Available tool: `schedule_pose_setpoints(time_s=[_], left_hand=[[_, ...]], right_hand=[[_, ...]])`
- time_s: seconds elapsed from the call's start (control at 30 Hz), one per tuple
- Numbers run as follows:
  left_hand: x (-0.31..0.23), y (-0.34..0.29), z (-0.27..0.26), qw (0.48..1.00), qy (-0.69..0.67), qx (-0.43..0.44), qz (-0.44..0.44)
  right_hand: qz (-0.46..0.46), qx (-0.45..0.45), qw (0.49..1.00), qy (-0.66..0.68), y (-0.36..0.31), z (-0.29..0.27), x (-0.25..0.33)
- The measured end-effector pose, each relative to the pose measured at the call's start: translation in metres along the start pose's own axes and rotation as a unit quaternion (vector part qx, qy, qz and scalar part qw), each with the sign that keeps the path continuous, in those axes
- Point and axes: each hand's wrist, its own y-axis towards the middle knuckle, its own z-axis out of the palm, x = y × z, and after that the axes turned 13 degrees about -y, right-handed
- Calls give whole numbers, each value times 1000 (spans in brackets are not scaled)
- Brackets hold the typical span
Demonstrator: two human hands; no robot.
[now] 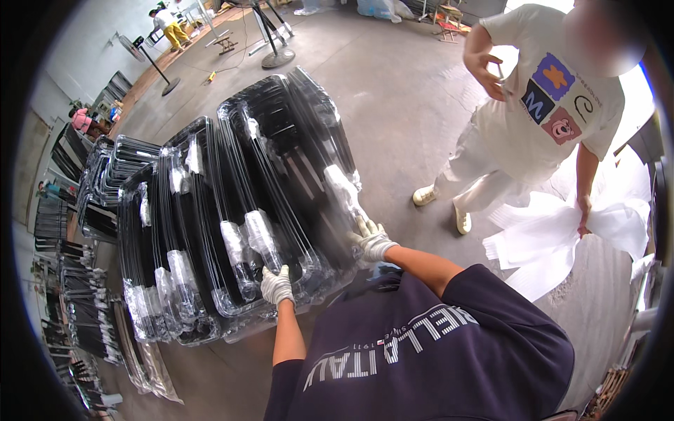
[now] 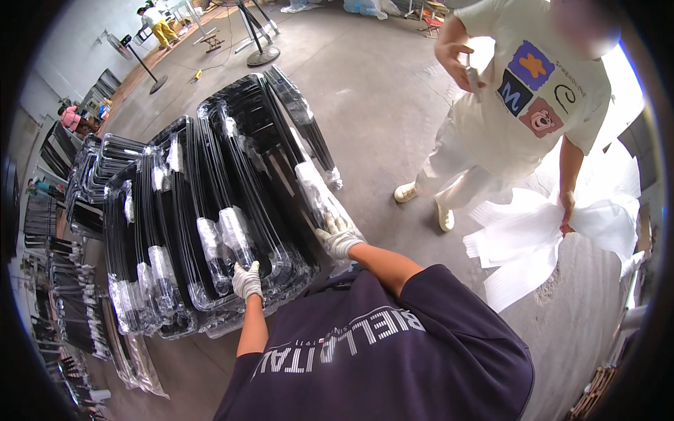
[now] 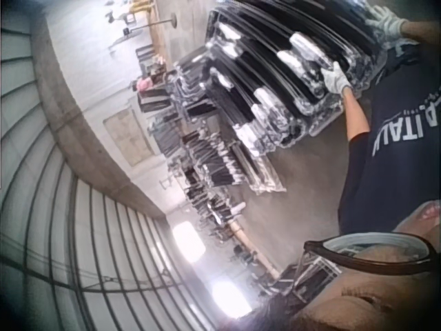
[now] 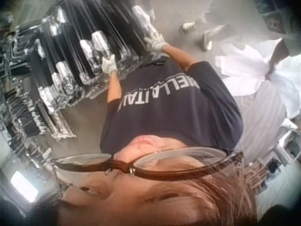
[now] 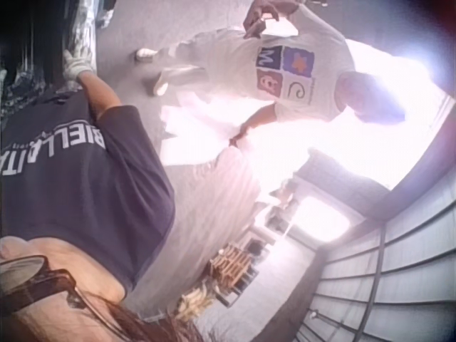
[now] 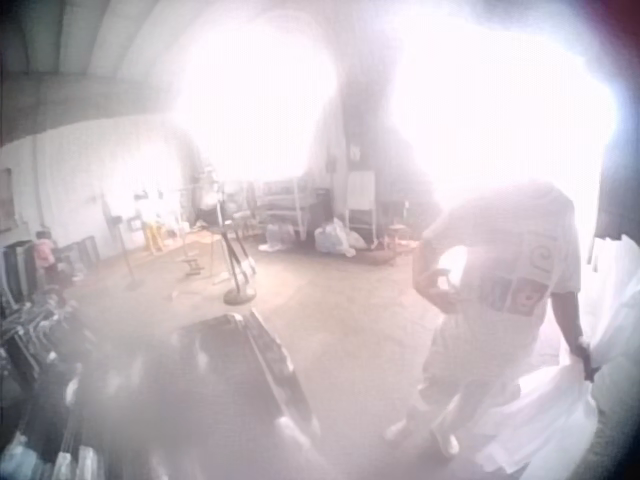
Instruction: The person picks up wrapped metal frames from a stack on the floor and places them onto another stack, handling them one at a time by hand.
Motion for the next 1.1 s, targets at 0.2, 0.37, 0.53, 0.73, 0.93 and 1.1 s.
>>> schedule_pose_setpoints(time_s=[0.2,0.37,0.53,0.73,0.93,1.1], left_hand=[[-4,-1,-5,1000,9,6,-23],[-3,-2,-6,1000,7,-2,-18],[-1,-1,1,1000,4,-29,12],[-2,-1,0,999,21,-36,5],[-2,-1,-3,999,6,-31,1],[4,3,0,1000,4,-11,-6]], right_hand=[[-6,10,1000,16,-4,-12,2],[-39,-31,999,3,4,4,-1],[-38,-19,999,-26,6,6,-4],[-38,44,998,6,-4,-21,1],[-44,34,998,4,3,-11,-1],[-45,-14,999,-2,7,4,-3]])
